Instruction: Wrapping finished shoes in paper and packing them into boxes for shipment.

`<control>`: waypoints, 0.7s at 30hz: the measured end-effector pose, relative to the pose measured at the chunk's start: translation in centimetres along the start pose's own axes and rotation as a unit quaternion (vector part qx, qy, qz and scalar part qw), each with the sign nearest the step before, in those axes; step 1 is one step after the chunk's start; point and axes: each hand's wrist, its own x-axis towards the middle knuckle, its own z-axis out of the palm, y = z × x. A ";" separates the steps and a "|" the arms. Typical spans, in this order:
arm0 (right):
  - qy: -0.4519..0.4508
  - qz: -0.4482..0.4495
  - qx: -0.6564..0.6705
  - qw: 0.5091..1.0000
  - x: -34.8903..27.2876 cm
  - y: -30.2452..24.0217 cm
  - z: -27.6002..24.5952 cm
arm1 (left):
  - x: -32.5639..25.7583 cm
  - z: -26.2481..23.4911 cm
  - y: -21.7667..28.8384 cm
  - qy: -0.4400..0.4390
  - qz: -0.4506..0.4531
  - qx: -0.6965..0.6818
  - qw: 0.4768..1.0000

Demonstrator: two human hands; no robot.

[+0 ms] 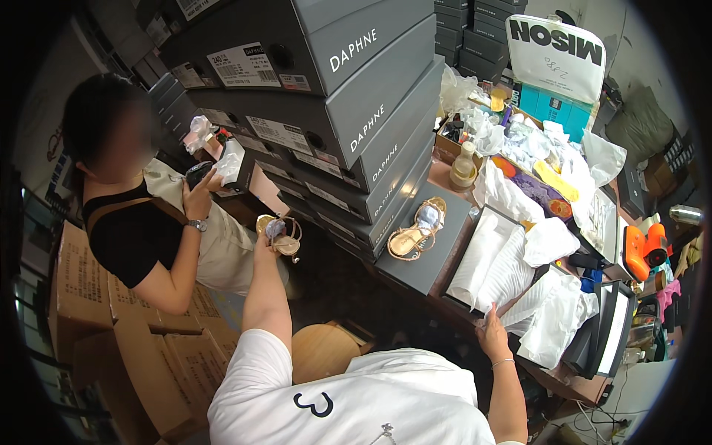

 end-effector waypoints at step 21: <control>0.003 -0.034 0.010 0.999 0.3 0.7 0.4 | -4.6 -5.9 -1.5 -0.094 -0.025 0.249 0.964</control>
